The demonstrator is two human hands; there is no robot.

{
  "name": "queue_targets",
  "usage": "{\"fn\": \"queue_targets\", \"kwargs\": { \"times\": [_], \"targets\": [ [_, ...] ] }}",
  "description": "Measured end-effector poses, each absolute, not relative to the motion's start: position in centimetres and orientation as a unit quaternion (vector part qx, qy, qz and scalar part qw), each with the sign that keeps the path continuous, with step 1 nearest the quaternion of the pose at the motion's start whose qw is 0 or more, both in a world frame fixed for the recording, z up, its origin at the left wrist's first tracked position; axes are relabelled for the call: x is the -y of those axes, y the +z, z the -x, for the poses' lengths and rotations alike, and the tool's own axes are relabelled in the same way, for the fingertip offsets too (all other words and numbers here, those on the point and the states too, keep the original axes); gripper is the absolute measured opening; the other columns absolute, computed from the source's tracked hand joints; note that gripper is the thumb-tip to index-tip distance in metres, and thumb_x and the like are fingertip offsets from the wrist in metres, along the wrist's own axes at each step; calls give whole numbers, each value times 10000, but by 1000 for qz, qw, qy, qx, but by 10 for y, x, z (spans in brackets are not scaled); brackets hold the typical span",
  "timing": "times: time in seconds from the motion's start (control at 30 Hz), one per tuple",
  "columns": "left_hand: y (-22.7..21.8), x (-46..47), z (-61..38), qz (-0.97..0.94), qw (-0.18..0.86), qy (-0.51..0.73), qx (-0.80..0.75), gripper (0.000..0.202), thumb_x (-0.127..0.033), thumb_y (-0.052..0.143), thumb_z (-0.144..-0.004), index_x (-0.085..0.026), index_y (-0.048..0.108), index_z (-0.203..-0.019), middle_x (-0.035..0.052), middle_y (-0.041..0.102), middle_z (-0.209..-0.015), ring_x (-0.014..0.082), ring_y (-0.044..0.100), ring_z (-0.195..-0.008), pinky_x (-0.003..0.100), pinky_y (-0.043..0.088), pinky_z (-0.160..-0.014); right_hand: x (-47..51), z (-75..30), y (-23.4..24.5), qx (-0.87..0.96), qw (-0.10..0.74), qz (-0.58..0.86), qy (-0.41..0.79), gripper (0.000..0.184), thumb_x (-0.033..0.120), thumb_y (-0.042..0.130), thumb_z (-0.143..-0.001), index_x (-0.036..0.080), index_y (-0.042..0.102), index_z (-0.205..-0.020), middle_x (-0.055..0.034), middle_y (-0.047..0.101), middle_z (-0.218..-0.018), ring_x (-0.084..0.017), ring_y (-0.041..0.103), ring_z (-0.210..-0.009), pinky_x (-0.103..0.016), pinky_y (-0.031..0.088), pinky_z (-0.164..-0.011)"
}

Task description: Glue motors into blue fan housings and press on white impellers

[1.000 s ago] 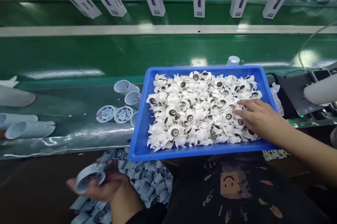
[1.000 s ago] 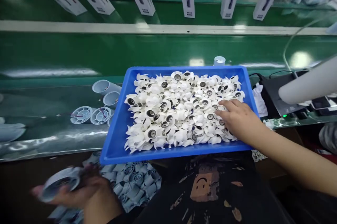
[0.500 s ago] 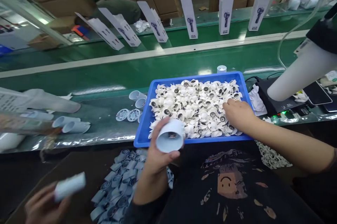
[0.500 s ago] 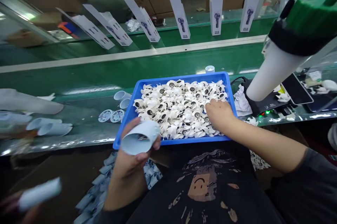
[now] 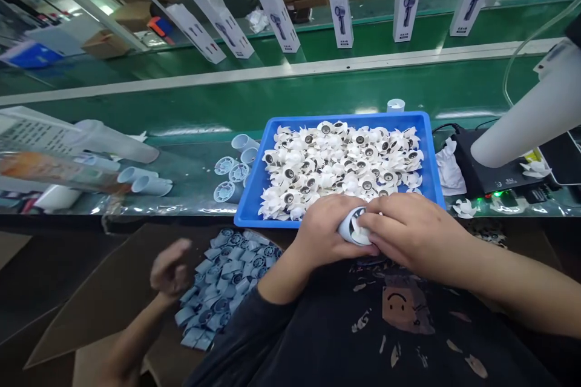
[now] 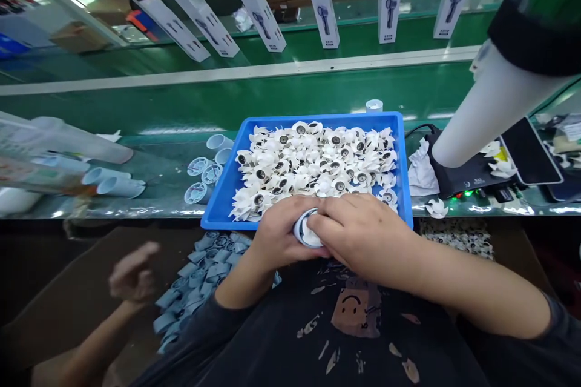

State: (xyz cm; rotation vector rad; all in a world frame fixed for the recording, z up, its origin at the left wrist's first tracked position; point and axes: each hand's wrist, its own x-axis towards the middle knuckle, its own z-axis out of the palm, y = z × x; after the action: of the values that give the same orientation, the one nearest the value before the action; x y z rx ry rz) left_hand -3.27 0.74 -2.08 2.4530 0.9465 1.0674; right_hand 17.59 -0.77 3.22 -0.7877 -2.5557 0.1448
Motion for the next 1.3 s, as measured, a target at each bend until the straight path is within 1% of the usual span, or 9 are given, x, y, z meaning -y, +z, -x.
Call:
{"fn": "queue_targets", "kwargs": {
  "times": [0.23,0.4,0.57,0.63,0.73,0.8,0.9,1.1,1.3],
  "targets": [
    [-8,-2,25,-864,263,273,-332,627,-760,545,-799,-187,659,-1024,35,744,-827,205,713,-713,288,534,-626,-16,-181,29,961,188,190,68,100,212,602,-958,195,699,-944,-47,581,-843,-183,443,-757,-306,294,-654],
    [-11,5,23,-840,12,331,-429,488,-593,591,-878,-124,648,-1000,114,739,-873,257,712,-777,331,523,-645,-25,-172,7,897,274,282,200,145,265,620,-956,178,720,-897,-18,529,-755,-143,485,-705,-262,356,-642],
    [-5,5,28,-872,186,292,-347,554,-700,565,-835,-162,651,-934,29,705,-728,188,676,-635,283,500,-576,-24,-168,8,943,245,169,152,347,278,451,-1036,180,716,-835,-22,545,-714,-152,428,-681,-290,314,-634],
    [-2,6,28,-865,127,307,-376,539,-662,609,-832,-143,655,-972,57,718,-776,214,690,-678,300,497,-594,-24,-168,9,939,268,166,140,352,301,436,-1044,182,723,-877,-21,557,-708,-152,421,-673,-294,303,-628],
    [1,8,27,-845,-17,329,-420,539,-599,622,-858,-83,650,-1011,133,728,-859,273,706,-761,339,496,-619,-25,-167,6,869,345,249,253,349,387,506,-1016,154,715,-863,-1,535,-672,-119,468,-625,-251,343,-587],
    [3,8,26,-866,56,305,-391,560,-661,570,-860,-113,656,-936,93,718,-786,235,692,-692,316,490,-588,-26,-170,8,865,323,231,306,356,402,519,-1009,149,709,-844,3,547,-675,-108,491,-623,-236,361,-584],
    [4,7,25,-881,235,254,-323,589,-749,523,-825,-175,648,-857,14,688,-696,172,661,-616,269,484,-554,-26,-176,16,933,243,138,228,373,362,456,-1039,185,719,-843,-11,573,-694,-134,470,-675,-278,341,-635],
    [2,9,20,-856,1,328,-398,394,-482,630,-880,-153,576,-1088,108,707,-928,270,693,-864,357,528,-721,-17,-171,4,858,375,264,230,409,429,462,-1026,169,735,-867,-3,513,-663,-113,478,-612,-240,378,-574],
    [-5,6,41,-821,247,382,-346,496,-329,684,-795,-256,402,-1197,91,575,-1106,241,626,-1041,367,556,-834,-2,-178,-3,795,443,300,284,190,348,606,-965,221,743,-1000,-21,565,-787,-132,563,-712,-249,477,-630]
  ]
}}
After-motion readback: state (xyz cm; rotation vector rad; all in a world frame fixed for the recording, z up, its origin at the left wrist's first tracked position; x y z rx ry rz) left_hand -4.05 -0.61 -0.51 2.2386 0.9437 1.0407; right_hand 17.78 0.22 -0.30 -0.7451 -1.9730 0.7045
